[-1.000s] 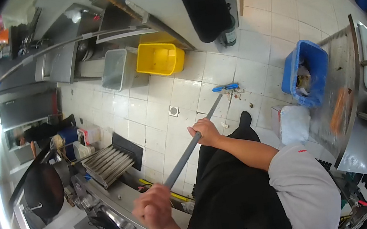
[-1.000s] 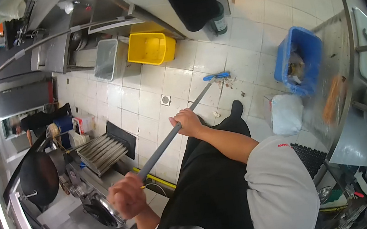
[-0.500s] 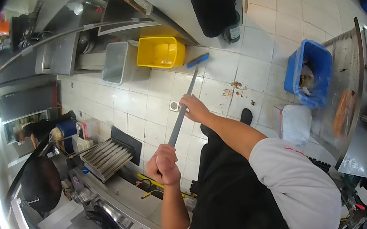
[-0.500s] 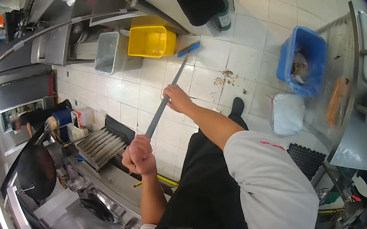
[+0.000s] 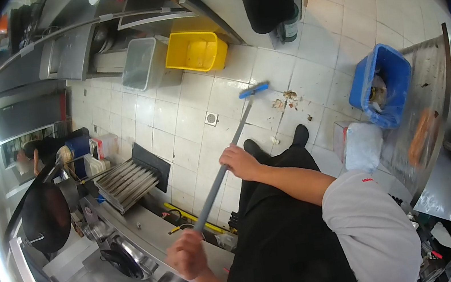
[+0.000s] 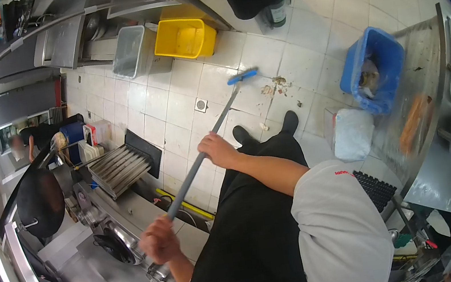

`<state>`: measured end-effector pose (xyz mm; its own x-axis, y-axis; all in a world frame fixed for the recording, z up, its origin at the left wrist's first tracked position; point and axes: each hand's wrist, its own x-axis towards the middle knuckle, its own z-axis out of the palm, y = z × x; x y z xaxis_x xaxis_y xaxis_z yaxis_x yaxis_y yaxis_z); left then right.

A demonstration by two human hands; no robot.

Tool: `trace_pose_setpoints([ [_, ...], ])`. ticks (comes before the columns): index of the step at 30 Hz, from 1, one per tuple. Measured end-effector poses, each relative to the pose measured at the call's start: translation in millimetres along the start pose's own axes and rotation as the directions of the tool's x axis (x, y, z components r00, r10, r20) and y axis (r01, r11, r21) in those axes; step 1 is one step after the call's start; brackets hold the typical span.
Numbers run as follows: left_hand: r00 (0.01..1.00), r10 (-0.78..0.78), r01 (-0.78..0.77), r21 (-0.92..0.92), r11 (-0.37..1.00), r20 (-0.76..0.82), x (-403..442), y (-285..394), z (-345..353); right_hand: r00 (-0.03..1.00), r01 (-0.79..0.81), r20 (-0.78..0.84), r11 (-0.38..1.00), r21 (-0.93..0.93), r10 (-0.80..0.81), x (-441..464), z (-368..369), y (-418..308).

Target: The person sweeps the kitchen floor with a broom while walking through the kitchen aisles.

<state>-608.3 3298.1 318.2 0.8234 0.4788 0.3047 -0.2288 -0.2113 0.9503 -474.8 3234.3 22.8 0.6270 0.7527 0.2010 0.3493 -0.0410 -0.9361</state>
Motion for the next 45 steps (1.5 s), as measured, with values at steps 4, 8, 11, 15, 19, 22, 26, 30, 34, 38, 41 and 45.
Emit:
trace_pose_setpoints([
  [4,0.916,0.04,-0.079,-0.081,0.994,-0.399,32,42,-39,0.979,0.198,0.024,0.977,0.084,-0.201,35,17,-49],
  [8,0.696,-0.02,-0.083,-0.107,0.991,-0.718,58,83,-61,0.972,0.213,0.092,0.975,0.063,-0.218,73,21,-91],
  [11,0.657,-0.05,-0.124,-0.173,0.977,-0.752,58,106,-88,0.955,0.26,0.132,0.964,0.06,-0.265,91,27,-113],
  [15,0.79,0.047,-0.196,-0.179,0.964,-0.611,53,123,-102,0.943,0.328,0.038,0.941,0.083,-0.332,106,27,-126],
  [19,0.953,0.124,-0.156,-0.096,0.983,-0.276,68,54,-64,0.948,0.3,-0.185,0.924,0.238,-0.26,139,33,-62],
  [22,0.958,0.274,-0.284,0.143,0.948,0.084,70,-52,-3,0.972,0.149,-0.177,0.988,-0.035,-0.153,137,18,37],
  [26,0.991,0.133,-0.133,0.176,0.975,0.011,37,-84,59,0.986,0.115,-0.113,0.99,-0.079,-0.124,86,-12,62],
  [30,0.985,0.143,-0.141,0.028,0.99,-0.099,24,-23,49,0.983,0.06,-0.168,0.994,-0.091,-0.075,33,-16,5],
  [34,0.957,0.02,-0.065,-0.146,0.987,-0.29,41,20,-3,0.989,0.05,-0.14,0.999,-0.004,-0.05,24,1,-41],
  [38,0.972,0.107,-0.143,-0.16,0.977,-0.211,70,43,-51,0.984,0.174,-0.055,0.981,0.089,-0.169,75,36,-71],
  [41,0.959,0.259,-0.267,-0.06,0.962,-0.116,90,33,-82,0.971,0.236,-0.066,0.966,0.107,-0.23,148,68,-77],
  [45,0.894,0.448,-0.437,0.274,0.857,0.023,133,-86,-107,0.984,0.174,-0.034,0.984,0.044,-0.173,252,111,-2],
])
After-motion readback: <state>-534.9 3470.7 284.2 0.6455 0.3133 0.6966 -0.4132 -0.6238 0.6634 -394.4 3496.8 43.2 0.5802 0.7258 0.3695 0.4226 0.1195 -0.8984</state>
